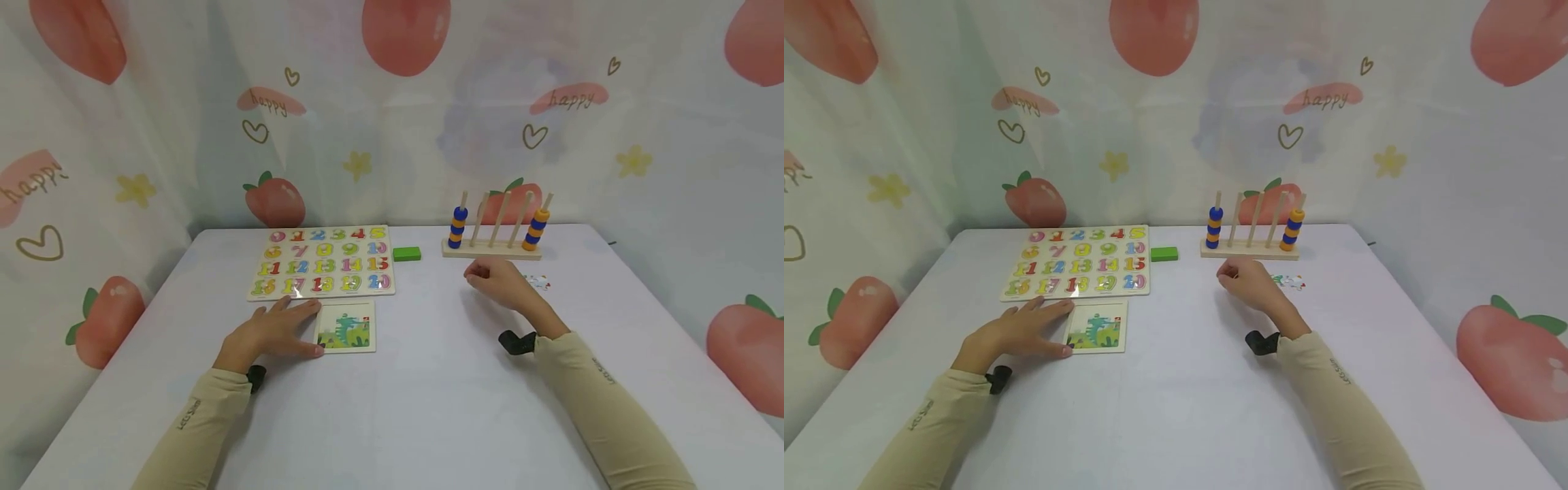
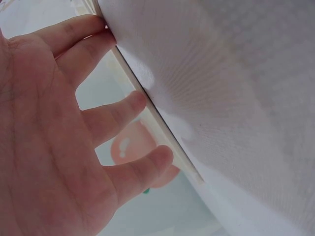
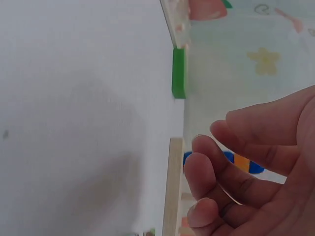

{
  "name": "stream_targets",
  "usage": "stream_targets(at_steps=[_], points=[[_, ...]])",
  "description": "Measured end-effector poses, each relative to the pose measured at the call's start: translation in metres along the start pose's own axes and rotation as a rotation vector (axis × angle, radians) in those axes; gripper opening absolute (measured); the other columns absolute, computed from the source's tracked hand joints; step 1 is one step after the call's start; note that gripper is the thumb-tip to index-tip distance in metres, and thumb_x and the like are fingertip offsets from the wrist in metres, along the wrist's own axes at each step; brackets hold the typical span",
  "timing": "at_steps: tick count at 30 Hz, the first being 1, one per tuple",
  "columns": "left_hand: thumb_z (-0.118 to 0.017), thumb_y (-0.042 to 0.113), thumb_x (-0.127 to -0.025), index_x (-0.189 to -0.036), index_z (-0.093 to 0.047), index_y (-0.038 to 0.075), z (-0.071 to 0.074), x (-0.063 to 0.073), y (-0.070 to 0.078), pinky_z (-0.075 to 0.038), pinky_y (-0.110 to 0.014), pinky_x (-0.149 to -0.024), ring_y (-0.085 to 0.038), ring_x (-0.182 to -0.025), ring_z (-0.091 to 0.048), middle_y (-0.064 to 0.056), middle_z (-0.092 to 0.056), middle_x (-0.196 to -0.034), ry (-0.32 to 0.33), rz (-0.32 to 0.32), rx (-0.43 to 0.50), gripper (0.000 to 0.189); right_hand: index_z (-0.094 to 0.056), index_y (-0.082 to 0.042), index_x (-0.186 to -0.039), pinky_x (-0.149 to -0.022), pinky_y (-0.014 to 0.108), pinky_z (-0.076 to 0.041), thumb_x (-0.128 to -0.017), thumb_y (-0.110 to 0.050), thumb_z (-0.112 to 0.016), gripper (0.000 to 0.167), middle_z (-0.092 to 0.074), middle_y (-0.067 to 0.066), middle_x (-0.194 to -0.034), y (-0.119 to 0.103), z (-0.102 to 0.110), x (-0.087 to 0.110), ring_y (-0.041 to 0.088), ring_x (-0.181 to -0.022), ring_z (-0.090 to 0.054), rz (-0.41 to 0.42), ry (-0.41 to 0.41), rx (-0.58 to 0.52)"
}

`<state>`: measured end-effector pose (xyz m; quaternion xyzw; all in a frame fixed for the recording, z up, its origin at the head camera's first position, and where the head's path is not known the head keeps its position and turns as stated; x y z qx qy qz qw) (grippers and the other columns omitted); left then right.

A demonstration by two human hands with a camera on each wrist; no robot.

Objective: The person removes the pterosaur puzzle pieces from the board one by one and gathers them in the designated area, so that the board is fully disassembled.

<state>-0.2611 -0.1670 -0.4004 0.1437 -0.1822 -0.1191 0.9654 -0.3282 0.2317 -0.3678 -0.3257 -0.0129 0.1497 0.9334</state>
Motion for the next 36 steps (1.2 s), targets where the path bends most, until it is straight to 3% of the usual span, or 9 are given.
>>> stream_targets(at_steps=[7, 22, 36], points=[[-0.086, 0.055, -0.087, -0.167, -0.040, 0.018, 0.002, 0.002, 0.002, -0.007, -0.073, -0.125, -0.046, -0.161, -0.010, -0.017, -0.034, -0.171, 0.001, 0.003, 0.012, 0.100, -0.072, 0.004, -0.117, -0.084, 0.040, -0.055, -0.106, -0.011, -0.064, 0.020, -0.072, 0.011, -0.104, -0.029, -0.032, -0.011, 0.028, -0.095, -0.062, 0.050, -0.076, -0.030], [-0.086, 0.055, -0.087, -0.168, -0.039, 0.019, -0.003, -0.004, -0.002, -0.008, -0.075, -0.124, -0.049, -0.160, -0.010, -0.018, -0.033, -0.172, 0.000, 0.000, -0.014, 0.101, -0.073, 0.001, -0.115, -0.080, 0.034, -0.054, -0.104, -0.011, -0.067, 0.018, -0.070, 0.004, -0.098, -0.096, -0.081, -0.015, 0.022, -0.091, -0.060, 0.193, -0.172, -0.089], [-0.086, 0.054, -0.087, -0.168, -0.038, 0.019, -0.004, -0.003, -0.001, -0.006, -0.075, -0.124, -0.048, -0.161, -0.010, -0.019, -0.033, -0.171, 0.007, 0.014, -0.006, 0.101, -0.074, 0.000, -0.112, -0.076, 0.027, -0.052, -0.103, -0.010, -0.069, 0.014, -0.068, 0.001, -0.092, -0.129, -0.118, -0.017, 0.018, -0.087, -0.059, 0.263, -0.263, -0.126]])
Point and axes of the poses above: each hand's wrist, its own x-axis away from the middle knuckle, its own z-axis out of the back of the hand, y = z × x, the point moved 6 cm from there along -x, towards the middle knuckle
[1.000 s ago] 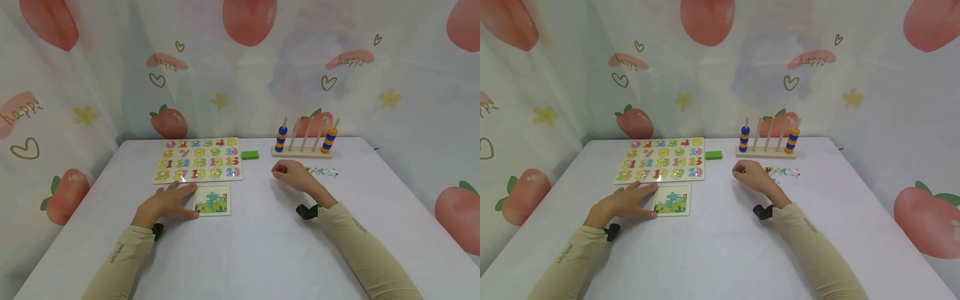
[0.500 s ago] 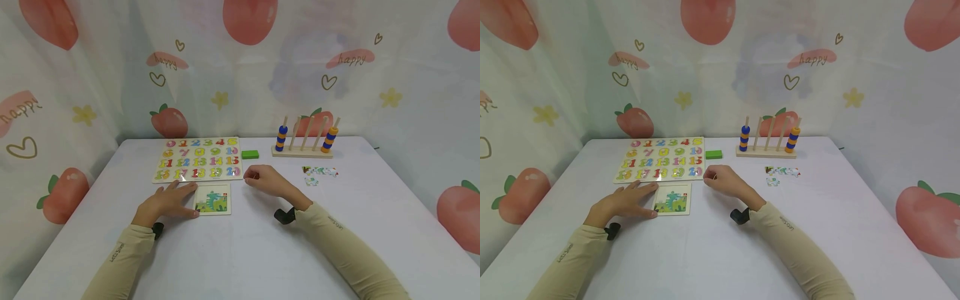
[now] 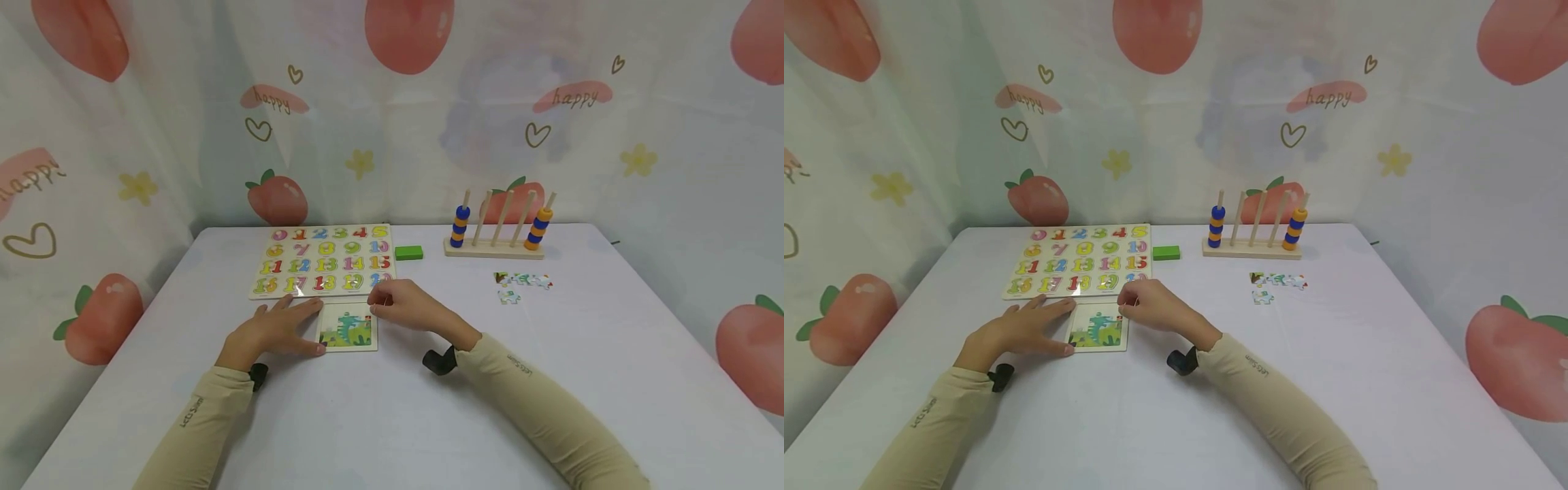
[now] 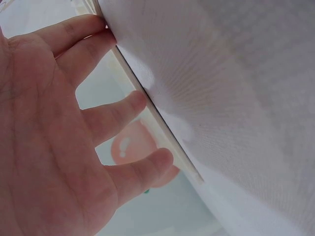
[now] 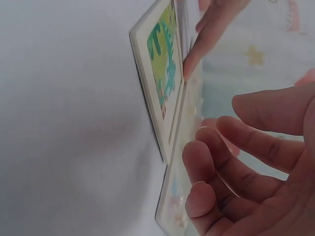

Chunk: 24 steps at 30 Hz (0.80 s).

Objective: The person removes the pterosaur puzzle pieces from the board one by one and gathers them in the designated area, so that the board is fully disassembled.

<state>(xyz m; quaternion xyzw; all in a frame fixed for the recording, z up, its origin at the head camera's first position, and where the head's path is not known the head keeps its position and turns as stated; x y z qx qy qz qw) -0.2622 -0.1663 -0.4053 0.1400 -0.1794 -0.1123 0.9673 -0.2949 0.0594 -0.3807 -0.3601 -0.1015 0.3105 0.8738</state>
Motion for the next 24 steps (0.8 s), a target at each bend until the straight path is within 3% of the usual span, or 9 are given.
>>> stream_targets(at_steps=[15, 24], points=[[-0.086, 0.056, -0.087, -0.168, -0.039, 0.018, 0.002, 0.000, 0.000, -0.004, -0.076, -0.123, -0.049, -0.160, -0.009, -0.018, -0.033, -0.171, -0.010, -0.002, 0.002, 0.101, -0.074, 0.001, -0.118, -0.080, 0.024, -0.055, -0.101, -0.006, -0.071, 0.019, -0.070, 0.001, -0.096, -0.018, -0.026, -0.014, 0.017, -0.088, -0.061, 0.041, -0.071, 0.010], [-0.085, 0.056, -0.088, -0.168, -0.038, 0.019, 0.001, -0.002, -0.001, -0.003, -0.076, -0.123, -0.047, -0.161, -0.009, -0.016, -0.033, -0.172, -0.014, 0.004, 0.006, 0.101, -0.070, 0.003, -0.124, -0.092, 0.033, -0.058, -0.099, -0.007, -0.073, 0.028, -0.070, 0.011, -0.114, -0.025, -0.035, -0.022, 0.023, -0.105, -0.065, 0.041, -0.073, 0.092]])
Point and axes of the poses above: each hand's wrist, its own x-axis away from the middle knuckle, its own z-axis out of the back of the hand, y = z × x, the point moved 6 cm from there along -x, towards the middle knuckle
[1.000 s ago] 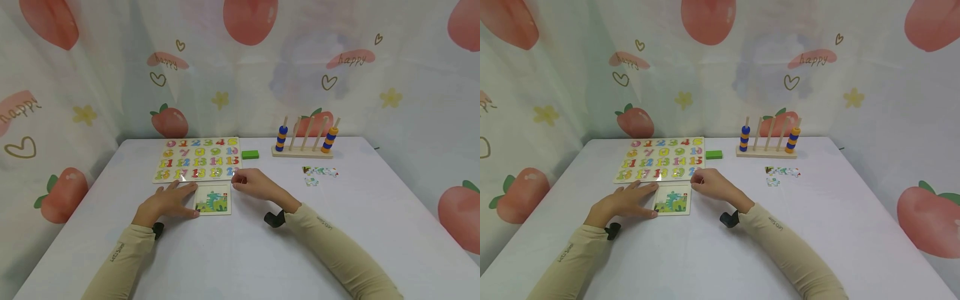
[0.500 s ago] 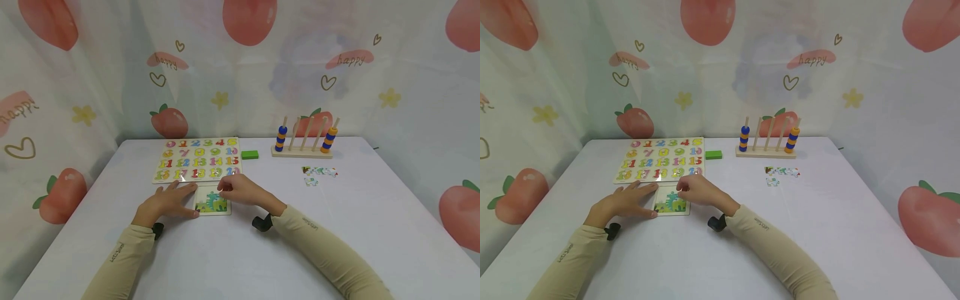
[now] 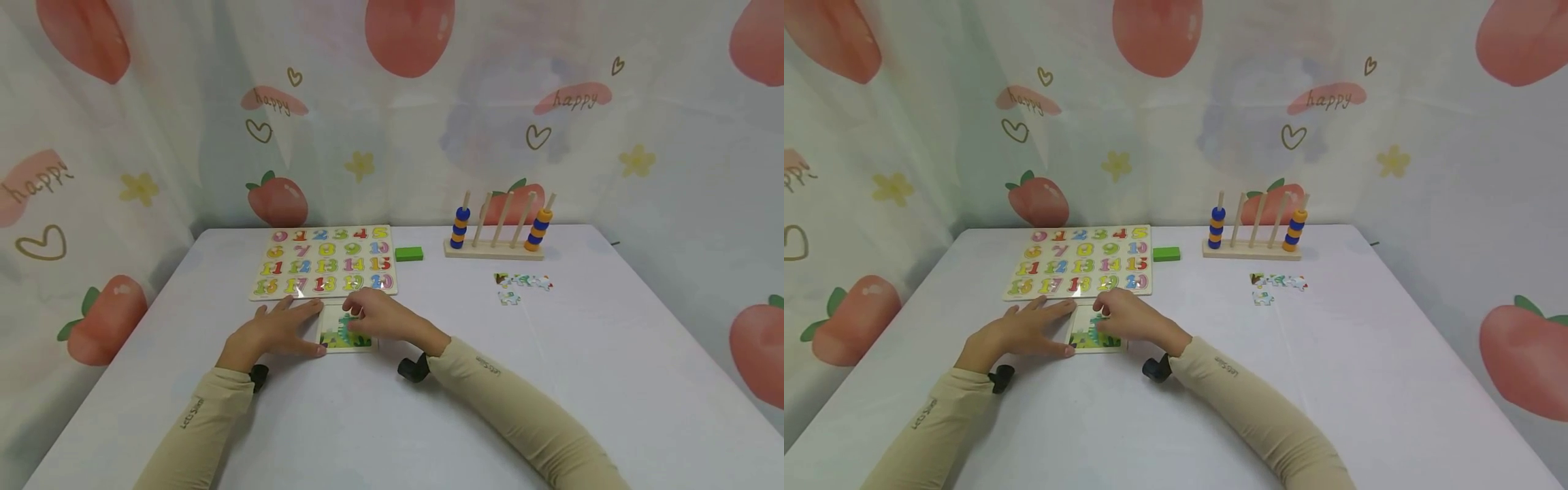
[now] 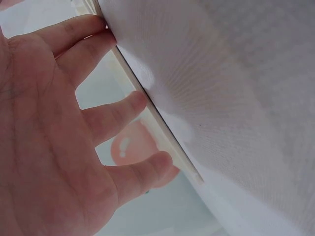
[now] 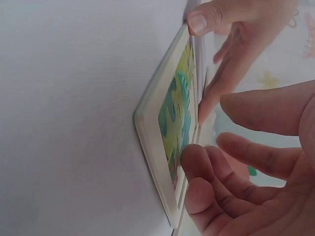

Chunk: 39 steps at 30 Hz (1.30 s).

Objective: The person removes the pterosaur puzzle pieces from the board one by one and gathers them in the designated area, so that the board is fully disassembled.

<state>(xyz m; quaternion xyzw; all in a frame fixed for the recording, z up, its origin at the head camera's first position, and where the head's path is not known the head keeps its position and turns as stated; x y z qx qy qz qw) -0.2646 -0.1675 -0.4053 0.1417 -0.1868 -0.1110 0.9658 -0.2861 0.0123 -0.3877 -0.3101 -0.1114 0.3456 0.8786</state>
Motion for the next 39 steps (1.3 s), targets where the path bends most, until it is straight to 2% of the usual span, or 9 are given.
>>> stream_targets(at_steps=[9, 20, 30, 39], points=[[-0.085, 0.058, -0.087, -0.168, -0.040, 0.019, -0.001, 0.000, 0.001, -0.004, -0.077, -0.122, -0.048, -0.161, -0.010, -0.014, -0.035, -0.172, 0.007, -0.012, -0.013, 0.101, -0.071, 0.005, -0.127, -0.096, 0.039, -0.056, -0.099, -0.008, -0.073, 0.031, -0.070, 0.014, -0.116, -0.001, -0.002, -0.008, 0.026, -0.108, -0.063, -0.037, -0.017, 0.109], [-0.085, 0.057, -0.088, -0.168, -0.039, 0.019, -0.002, -0.001, 0.001, -0.004, -0.077, -0.122, -0.048, -0.161, -0.009, -0.013, -0.034, -0.172, 0.001, -0.006, -0.011, 0.100, -0.075, 0.001, -0.119, -0.083, 0.032, -0.053, -0.094, -0.013, -0.081, 0.028, -0.063, 0.009, -0.110, 0.001, -0.012, -0.019, 0.020, -0.098, -0.055, -0.110, -0.048, 0.213], [-0.085, 0.055, -0.089, -0.168, -0.039, 0.019, -0.002, 0.001, 0.003, -0.003, -0.077, -0.122, -0.049, -0.161, -0.008, -0.013, -0.033, -0.173, -0.004, 0.003, -0.004, 0.099, -0.065, -0.001, -0.120, -0.076, 0.029, -0.052, -0.096, -0.010, -0.079, 0.029, -0.054, 0.010, -0.112, -0.001, -0.015, -0.018, 0.019, -0.091, -0.056, -0.136, -0.056, 0.184], [-0.085, 0.056, -0.088, -0.168, -0.038, 0.019, 0.000, 0.003, 0.004, -0.004, -0.078, -0.122, -0.049, -0.161, -0.009, -0.016, -0.034, -0.172, 0.001, 0.007, -0.014, 0.100, -0.061, 0.000, -0.121, -0.080, 0.032, -0.049, -0.095, -0.002, -0.077, 0.031, -0.060, 0.004, -0.102, 0.001, -0.012, -0.017, 0.019, -0.091, -0.055, -0.053, -0.004, 0.074]])
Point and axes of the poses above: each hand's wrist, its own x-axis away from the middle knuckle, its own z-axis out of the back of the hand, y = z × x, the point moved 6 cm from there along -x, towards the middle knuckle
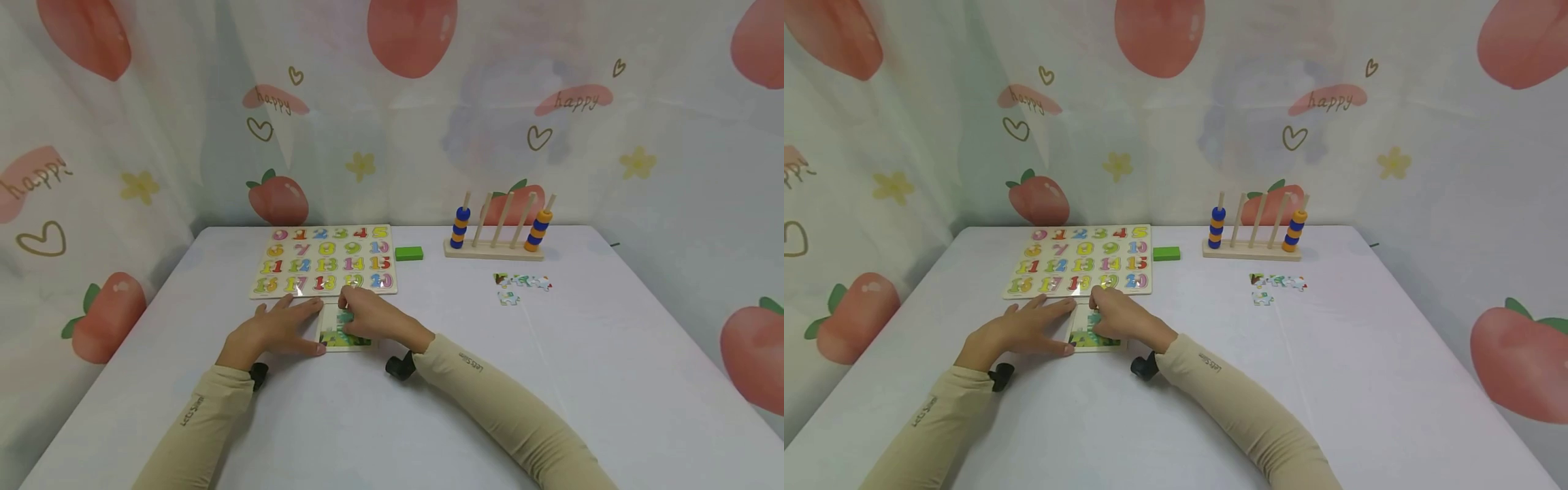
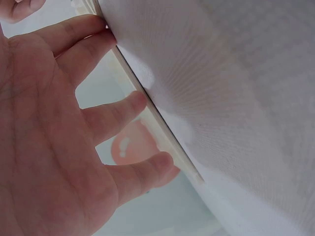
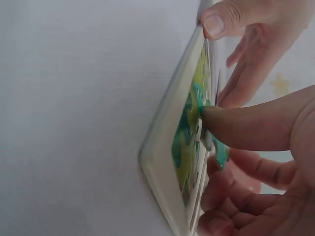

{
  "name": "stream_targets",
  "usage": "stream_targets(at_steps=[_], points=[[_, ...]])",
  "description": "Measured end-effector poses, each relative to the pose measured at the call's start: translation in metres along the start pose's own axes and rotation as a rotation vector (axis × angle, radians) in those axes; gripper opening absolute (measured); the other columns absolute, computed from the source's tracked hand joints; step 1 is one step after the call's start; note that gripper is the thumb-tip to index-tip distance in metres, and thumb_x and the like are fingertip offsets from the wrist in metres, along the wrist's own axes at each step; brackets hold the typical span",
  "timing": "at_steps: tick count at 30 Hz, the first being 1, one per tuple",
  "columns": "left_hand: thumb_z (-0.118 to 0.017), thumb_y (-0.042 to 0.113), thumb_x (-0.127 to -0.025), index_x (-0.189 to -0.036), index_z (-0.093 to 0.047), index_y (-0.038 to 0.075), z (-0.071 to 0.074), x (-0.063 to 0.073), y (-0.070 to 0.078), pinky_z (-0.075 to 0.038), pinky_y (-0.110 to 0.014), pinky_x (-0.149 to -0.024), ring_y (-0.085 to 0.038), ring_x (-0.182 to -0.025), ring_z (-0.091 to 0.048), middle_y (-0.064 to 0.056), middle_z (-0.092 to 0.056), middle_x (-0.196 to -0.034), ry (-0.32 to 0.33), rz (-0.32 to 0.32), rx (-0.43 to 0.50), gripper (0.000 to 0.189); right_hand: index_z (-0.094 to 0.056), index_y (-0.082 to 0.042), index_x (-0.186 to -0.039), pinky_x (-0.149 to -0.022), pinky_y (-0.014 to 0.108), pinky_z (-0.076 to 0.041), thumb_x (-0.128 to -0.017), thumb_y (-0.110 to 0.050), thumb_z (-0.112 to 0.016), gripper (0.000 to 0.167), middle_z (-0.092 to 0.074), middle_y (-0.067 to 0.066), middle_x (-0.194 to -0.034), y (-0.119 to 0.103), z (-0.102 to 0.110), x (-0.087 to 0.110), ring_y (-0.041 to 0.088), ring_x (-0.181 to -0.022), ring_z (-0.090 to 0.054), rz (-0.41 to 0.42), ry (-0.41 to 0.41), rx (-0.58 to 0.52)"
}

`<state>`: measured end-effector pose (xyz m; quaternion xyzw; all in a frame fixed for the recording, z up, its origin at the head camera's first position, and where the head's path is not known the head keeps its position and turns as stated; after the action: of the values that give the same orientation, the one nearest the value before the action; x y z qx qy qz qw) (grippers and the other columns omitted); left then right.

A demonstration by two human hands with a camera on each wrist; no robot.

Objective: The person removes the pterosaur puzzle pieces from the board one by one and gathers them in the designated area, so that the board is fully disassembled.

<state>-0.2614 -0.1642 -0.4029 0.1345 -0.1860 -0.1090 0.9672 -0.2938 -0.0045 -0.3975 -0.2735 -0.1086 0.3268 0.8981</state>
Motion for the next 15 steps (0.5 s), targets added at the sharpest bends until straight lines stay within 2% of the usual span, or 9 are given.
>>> stream_targets(at_steps=[7, 15], points=[[-0.085, 0.056, -0.088, -0.168, -0.039, 0.018, 0.000, 0.000, 0.000, -0.004, -0.078, -0.122, -0.049, -0.161, -0.009, -0.015, -0.034, -0.172, 0.000, -0.003, -0.001, 0.099, -0.066, 0.000, -0.115, -0.072, 0.027, -0.050, -0.101, 0.004, -0.065, 0.015, -0.064, 0.004, -0.094, 0.004, 0.007, 0.003, 0.018, -0.084, -0.058, -0.001, 0.081, -0.126], [-0.085, 0.056, -0.088, -0.168, -0.039, 0.018, 0.003, 0.002, 0.001, -0.004, -0.079, -0.121, -0.050, -0.160, -0.009, -0.014, -0.033, -0.172, -0.003, -0.010, -0.002, 0.100, -0.068, 0.000, -0.109, -0.072, 0.024, -0.050, -0.102, 0.001, -0.065, 0.008, -0.065, 0.003, -0.093, 0.001, 0.016, 0.009, 0.018, -0.084, -0.057, 0.004, 0.145, -0.203]])
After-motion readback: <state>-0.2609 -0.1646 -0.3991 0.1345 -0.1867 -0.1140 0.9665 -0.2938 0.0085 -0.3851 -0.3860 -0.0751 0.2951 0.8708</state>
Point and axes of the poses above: each hand's wrist, its own x-axis away from the middle knuckle, its own z-axis out of the back of the hand, y = z × x, the point moved 6 cm from there along -x, towards the middle knuckle
